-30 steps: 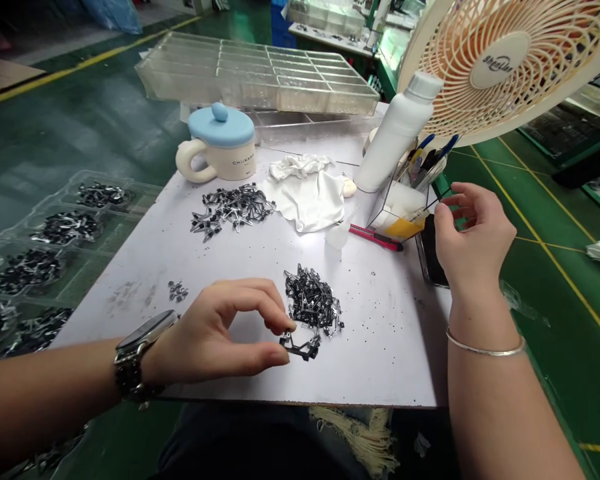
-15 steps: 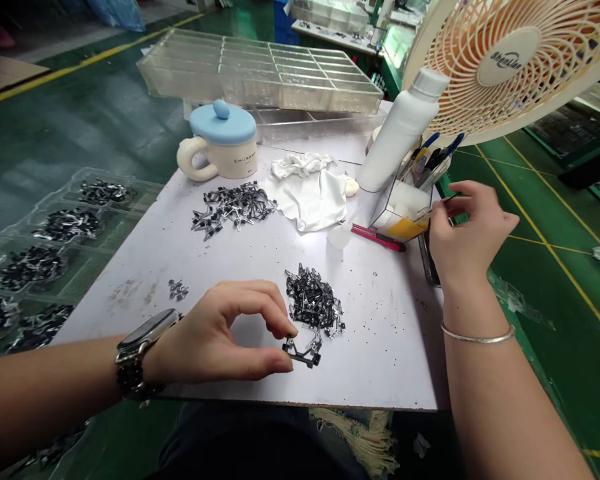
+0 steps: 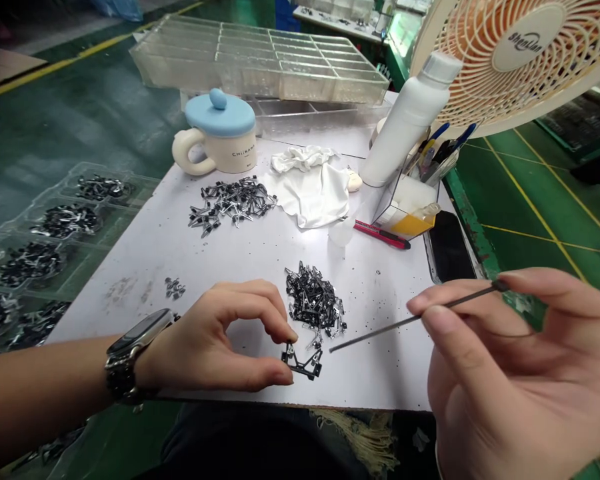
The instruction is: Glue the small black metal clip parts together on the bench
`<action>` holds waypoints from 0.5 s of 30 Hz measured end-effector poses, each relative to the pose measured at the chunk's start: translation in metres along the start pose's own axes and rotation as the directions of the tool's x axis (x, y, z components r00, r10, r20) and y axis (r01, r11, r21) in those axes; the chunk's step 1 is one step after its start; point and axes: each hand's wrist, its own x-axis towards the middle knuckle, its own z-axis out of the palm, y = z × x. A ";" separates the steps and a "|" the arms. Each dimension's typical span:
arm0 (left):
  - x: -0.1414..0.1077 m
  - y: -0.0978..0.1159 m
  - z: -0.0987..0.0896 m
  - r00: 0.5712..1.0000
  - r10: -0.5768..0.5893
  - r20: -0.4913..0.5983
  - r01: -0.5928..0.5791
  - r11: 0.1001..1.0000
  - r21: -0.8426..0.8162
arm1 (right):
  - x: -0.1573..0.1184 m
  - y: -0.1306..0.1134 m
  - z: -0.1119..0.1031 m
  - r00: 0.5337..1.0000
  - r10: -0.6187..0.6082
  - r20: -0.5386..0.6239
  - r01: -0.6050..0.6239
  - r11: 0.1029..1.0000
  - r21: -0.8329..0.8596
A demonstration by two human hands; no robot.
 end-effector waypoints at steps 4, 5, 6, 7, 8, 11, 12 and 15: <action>0.001 0.000 0.000 1.000 0.020 0.000 -0.020 1.000 0.004 | -0.004 -0.005 0.002 0.982 0.191 -0.005 -0.187 0.969 0.158; 0.001 0.000 0.000 1.000 0.023 -0.001 -0.023 1.000 0.003 | -0.004 -0.005 0.002 0.978 0.208 -0.003 -0.205 0.966 0.159; 0.001 0.000 0.000 1.000 0.026 0.000 -0.026 1.000 0.004 | -0.004 -0.005 0.001 0.978 0.209 -0.001 -0.206 0.966 0.158; 0.001 0.000 0.000 1.000 0.028 0.001 -0.028 1.000 0.004 | -0.004 -0.006 0.000 0.978 0.208 0.006 -0.207 0.967 0.151; 0.001 0.000 0.000 1.000 0.027 0.003 -0.027 1.000 0.006 | -0.005 -0.006 0.000 0.978 0.208 0.012 -0.208 0.967 0.146; 0.000 0.000 0.001 1.000 0.029 0.004 -0.029 1.000 0.010 | -0.007 -0.008 0.001 0.975 0.218 0.039 -0.221 0.965 0.139; 0.000 0.000 0.001 1.000 0.031 0.002 -0.031 0.999 0.010 | -0.008 -0.009 0.002 0.975 0.218 0.044 -0.222 0.965 0.137; 0.000 0.000 0.000 0.999 0.032 0.000 -0.032 0.999 0.008 | -0.009 -0.008 0.003 0.976 0.215 0.028 -0.217 0.969 0.122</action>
